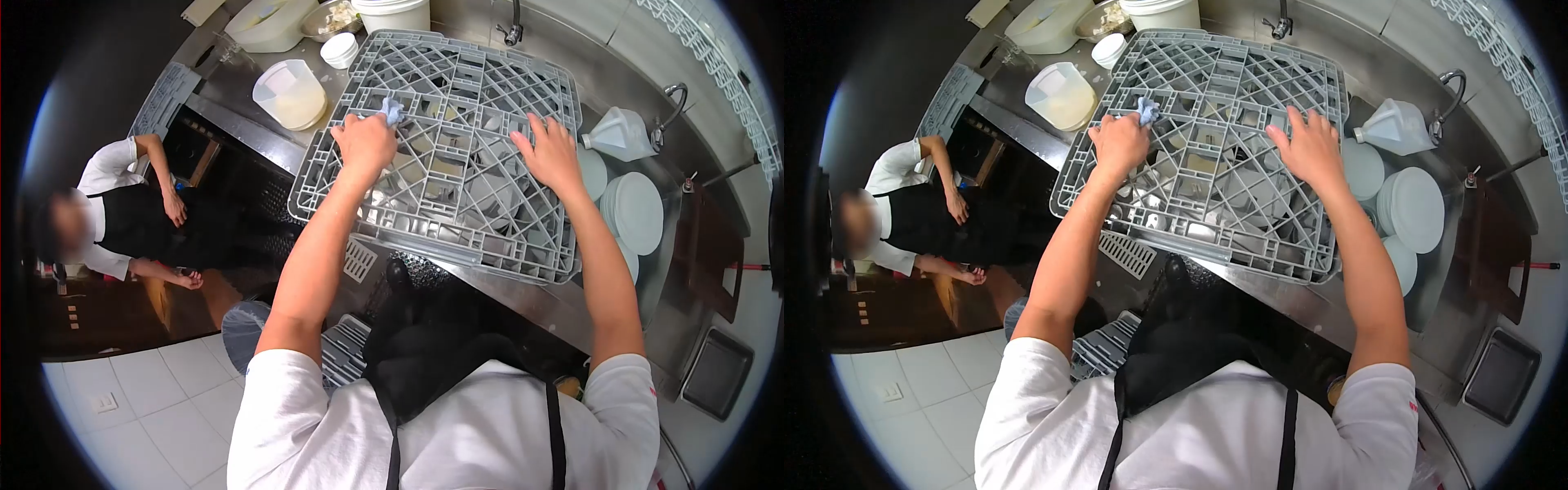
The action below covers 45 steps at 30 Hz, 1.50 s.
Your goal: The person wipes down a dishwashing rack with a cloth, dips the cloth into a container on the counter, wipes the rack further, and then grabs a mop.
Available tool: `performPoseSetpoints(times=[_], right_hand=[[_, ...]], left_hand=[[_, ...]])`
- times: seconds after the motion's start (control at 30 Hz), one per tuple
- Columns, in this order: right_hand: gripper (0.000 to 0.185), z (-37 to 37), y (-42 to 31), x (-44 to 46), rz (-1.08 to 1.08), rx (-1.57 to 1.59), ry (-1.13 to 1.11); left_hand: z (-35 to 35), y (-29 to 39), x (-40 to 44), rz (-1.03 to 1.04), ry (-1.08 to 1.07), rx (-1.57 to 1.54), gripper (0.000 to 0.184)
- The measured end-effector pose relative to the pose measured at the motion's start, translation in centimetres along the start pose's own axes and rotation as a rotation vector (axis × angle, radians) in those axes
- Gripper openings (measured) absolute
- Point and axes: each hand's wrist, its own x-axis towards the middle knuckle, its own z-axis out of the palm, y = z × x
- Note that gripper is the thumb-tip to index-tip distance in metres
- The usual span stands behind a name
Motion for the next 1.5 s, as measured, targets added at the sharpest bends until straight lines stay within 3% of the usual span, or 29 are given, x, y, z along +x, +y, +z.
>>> performPoseSetpoints(times=[0.1, 0.2, 0.23, 0.33, 0.37, 0.47, 0.5, 0.63, 0.77, 0.87, 0.9, 1.0, 1.03, 1.13, 1.2, 1.33, 1.5], right_hand=[[0.068, -1.2, -1.0, 0.2, 0.055, -0.026, -0.070], [0.069, -1.4, -1.1, 0.1, 0.063, -0.009, -0.090], [0.069, -1.4, -1.0, 0.1, 0.064, -0.001, -0.088], [0.070, -0.6, -0.2, 0.0, 0.013, 0.004, -0.011], [0.070, -0.4, 0.0, 0.0, 0.012, 0.007, -0.005], [0.070, -0.2, 0.1, -0.2, 0.011, 0.019, 0.011], [0.070, -0.1, 0.2, -0.2, 0.007, 0.017, 0.013], [0.070, -0.2, 0.2, -0.1, 0.011, 0.011, -0.002], [0.071, -0.2, 0.0, 0.3, 0.014, 0.006, -0.010], [0.071, -0.4, 0.1, 0.4, 0.021, 0.010, -0.021], [0.071, -0.4, 0.1, 0.4, 0.021, 0.006, -0.024], [0.068, -0.6, 0.2, 0.6, 0.027, 0.009, -0.046], [0.067, -0.6, 0.2, 0.9, 0.010, 0.020, -0.059], [0.060, -0.1, 1.0, 0.7, -0.037, 0.100, 0.027], [0.062, 1.0, 2.4, 1.1, -0.059, 0.108, -0.028], [0.061, 2.6, 4.4, 2.0, -0.076, -0.036, -0.103], [0.062, 3.6, 5.6, 2.2, -0.092, -0.025, -0.079]], left_hand=[[0.3, -1.6, 0.2, 0.063, 0.056, -0.181, 0.021], [0.6, -2.1, 0.5, -0.074, 0.055, -0.463, 0.021], [1.3, -2.6, 1.0, -0.081, 0.233, -0.716, 0.022], [0.9, -2.4, 1.2, -0.144, 0.321, -0.663, 0.023], [0.6, -2.3, 0.9, -0.102, 0.255, -0.415, 0.026], [-1.8, 0.0, -1.2, 0.025, -0.035, -0.052, 0.031], [-1.7, 0.0, -1.2, 0.055, -0.044, 0.008, 0.037], [-1.6, -0.5, 1.6, -0.052, -0.208, -0.054, 0.038], [-1.3, -3.3, 0.7, 0.160, -0.134, -0.232, 0.030], [1.4, -6.0, 0.8, 0.189, -0.037, -0.763, 0.028], [1.1, -6.2, 0.9, 0.138, -0.115, -0.900, 0.029], [1.1, -5.1, 0.3, 0.196, 0.078, -0.380, 0.033], [0.9, -4.0, 0.4, 0.162, 0.035, -0.229, 0.037], [-0.9, -2.3, 1.0, 0.060, -0.191, -0.291, 0.067], [-0.5, -2.0, 0.9, 0.026, -0.165, -0.325, 0.080], [2.0, -3.0, 0.7, 0.226, 0.023, -0.524, 0.074], [0.8, -2.5, -0.2, 0.176, 0.043, -0.581, 0.063]])
